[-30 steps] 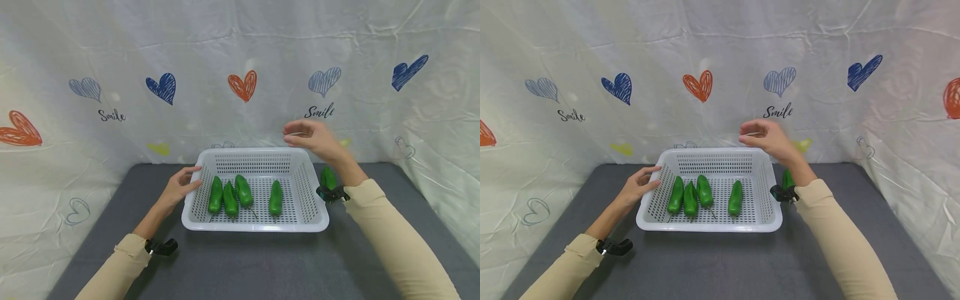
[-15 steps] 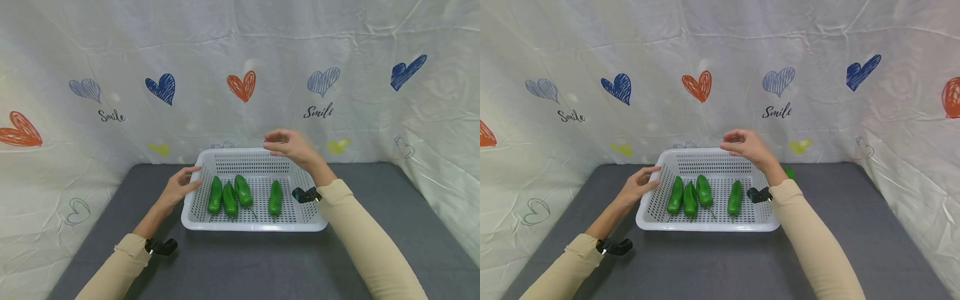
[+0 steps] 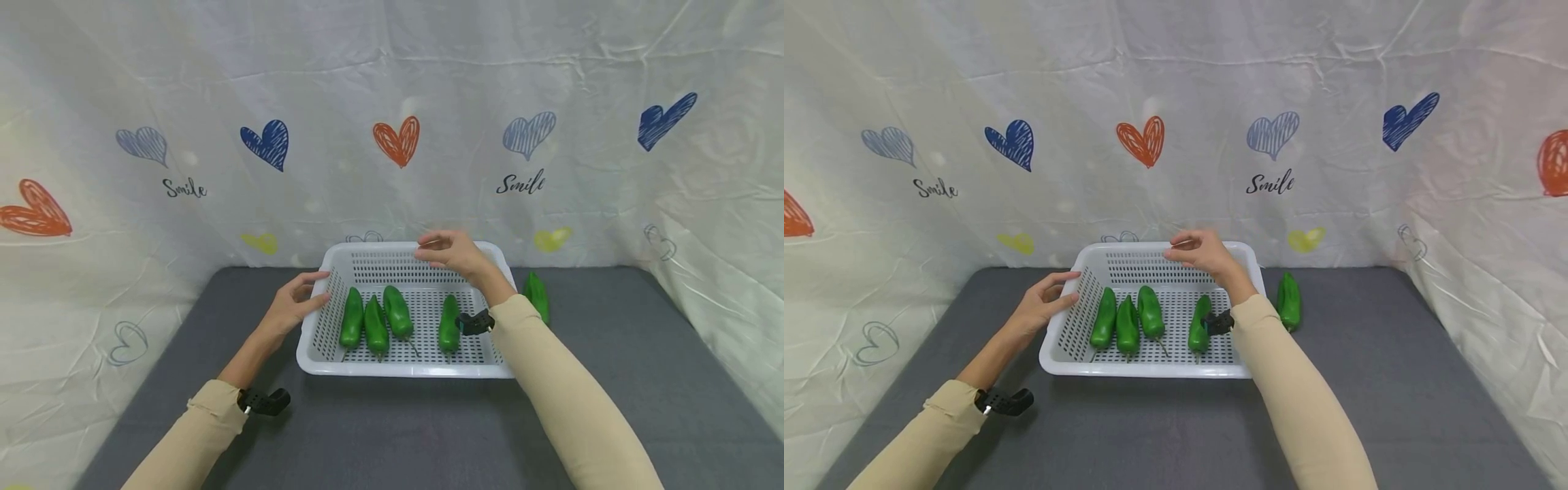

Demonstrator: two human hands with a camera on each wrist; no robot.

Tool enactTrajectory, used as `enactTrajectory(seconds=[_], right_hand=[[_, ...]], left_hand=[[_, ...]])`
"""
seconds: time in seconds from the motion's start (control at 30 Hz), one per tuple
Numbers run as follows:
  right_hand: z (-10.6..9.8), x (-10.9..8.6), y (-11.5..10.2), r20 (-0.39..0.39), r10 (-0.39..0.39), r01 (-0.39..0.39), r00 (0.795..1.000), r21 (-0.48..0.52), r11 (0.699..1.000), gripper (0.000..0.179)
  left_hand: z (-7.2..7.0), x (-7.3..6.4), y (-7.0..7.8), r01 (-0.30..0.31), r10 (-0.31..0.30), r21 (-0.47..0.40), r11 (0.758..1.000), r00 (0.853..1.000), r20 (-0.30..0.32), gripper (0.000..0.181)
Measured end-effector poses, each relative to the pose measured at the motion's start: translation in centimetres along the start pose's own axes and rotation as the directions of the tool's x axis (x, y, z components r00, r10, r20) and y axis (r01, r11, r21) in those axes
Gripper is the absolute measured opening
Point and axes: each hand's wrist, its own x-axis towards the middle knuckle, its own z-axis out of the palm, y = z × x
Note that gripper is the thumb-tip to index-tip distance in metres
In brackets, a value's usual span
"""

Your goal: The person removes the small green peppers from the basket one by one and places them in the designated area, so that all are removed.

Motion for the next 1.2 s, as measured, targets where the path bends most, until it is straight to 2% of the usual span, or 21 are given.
enactTrajectory(seconds=[0.3,0.43,0.57,0.77,1.03,1.2], right_hand=[[0.1,0.3,1.6,0.046,-0.004,0.006,0.999,-0.034,0.999,0.048],[0.1,0.1,2.3,0.051,0.053,-0.05,0.997,-0.052,0.997,0.048],[0.0,0.0,3.0,0.033,0.111,-0.109,0.993,-0.065,0.992,0.045],[-0.1,0.0,3.5,0.017,0.136,-0.135,0.991,-0.059,0.989,0.045],[0.6,0.5,4.1,0.098,0.103,-0.1,0.99,-0.039,0.994,0.045],[1.3,0.7,4.3,0.162,0.103,-0.095,0.981,-0.055,0.994,0.052]], left_hand=[[-0.1,0.1,-0.1,-0.007,0.007,-0.015,1.0,1.0,0.002,0.056],[-0.2,0.1,-0.1,-0.015,0.015,-0.011,1.0,1.0,0.005,0.056],[-0.1,0.1,-0.1,0.002,-0.002,-0.011,1.0,1.0,0.002,0.056],[0.1,0.1,-0.1,-0.005,0.005,-0.005,1.0,1.0,0.001,0.056],[0.1,0.0,0.1,-0.015,0.016,-0.01,1.0,1.0,0.007,0.056],[0.0,0.0,0.1,-0.014,0.014,-0.016,1.0,1.0,0.007,0.055]])
